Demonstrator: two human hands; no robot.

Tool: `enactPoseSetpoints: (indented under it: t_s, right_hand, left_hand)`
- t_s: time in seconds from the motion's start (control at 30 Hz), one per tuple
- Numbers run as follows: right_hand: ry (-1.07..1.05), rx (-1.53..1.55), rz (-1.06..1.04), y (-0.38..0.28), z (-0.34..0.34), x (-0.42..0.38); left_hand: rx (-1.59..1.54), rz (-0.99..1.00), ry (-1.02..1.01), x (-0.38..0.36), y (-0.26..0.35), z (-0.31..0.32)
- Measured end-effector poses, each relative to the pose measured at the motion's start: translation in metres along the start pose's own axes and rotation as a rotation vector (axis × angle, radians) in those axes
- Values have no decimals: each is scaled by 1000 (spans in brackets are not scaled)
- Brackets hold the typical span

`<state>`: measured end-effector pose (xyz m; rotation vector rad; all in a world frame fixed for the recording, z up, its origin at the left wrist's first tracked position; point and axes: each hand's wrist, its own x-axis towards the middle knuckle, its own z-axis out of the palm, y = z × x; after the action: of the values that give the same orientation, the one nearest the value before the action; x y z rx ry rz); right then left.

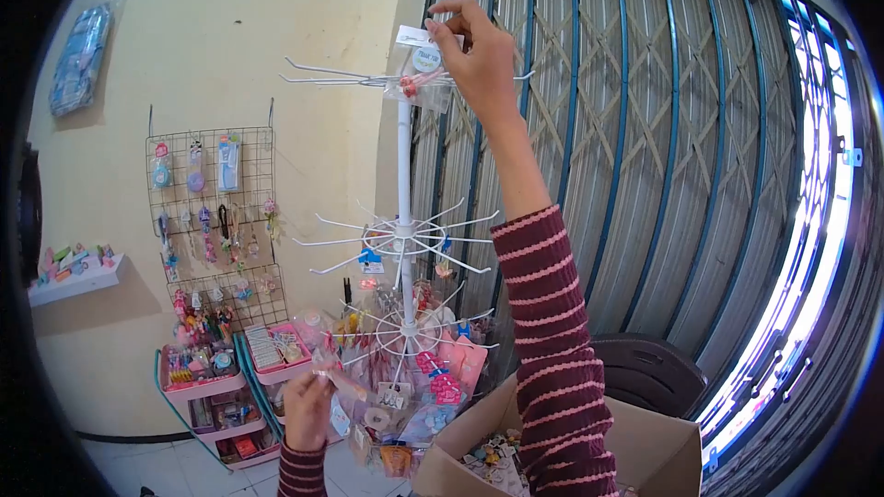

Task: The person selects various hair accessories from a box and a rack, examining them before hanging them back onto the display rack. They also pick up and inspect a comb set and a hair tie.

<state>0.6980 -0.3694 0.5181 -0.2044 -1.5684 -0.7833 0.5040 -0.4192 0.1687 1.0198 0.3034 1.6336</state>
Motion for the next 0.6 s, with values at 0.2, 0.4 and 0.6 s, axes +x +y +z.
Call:
enactPoseSetpoints:
  t_s: [0.2, 0.4, 0.6]
  right_hand:
    - [-15, 35, -25, -4, 16, 8]
    - [-111, -70, -107, -16, 24, 15]
    - [-122, -44, -78, -15, 27, 15]
  left_hand:
    - [579, 297, -245, 57, 88, 52]
    - [153, 362, -564, 170, 155, 117]
    - [12, 314, -608, 212, 180, 183]
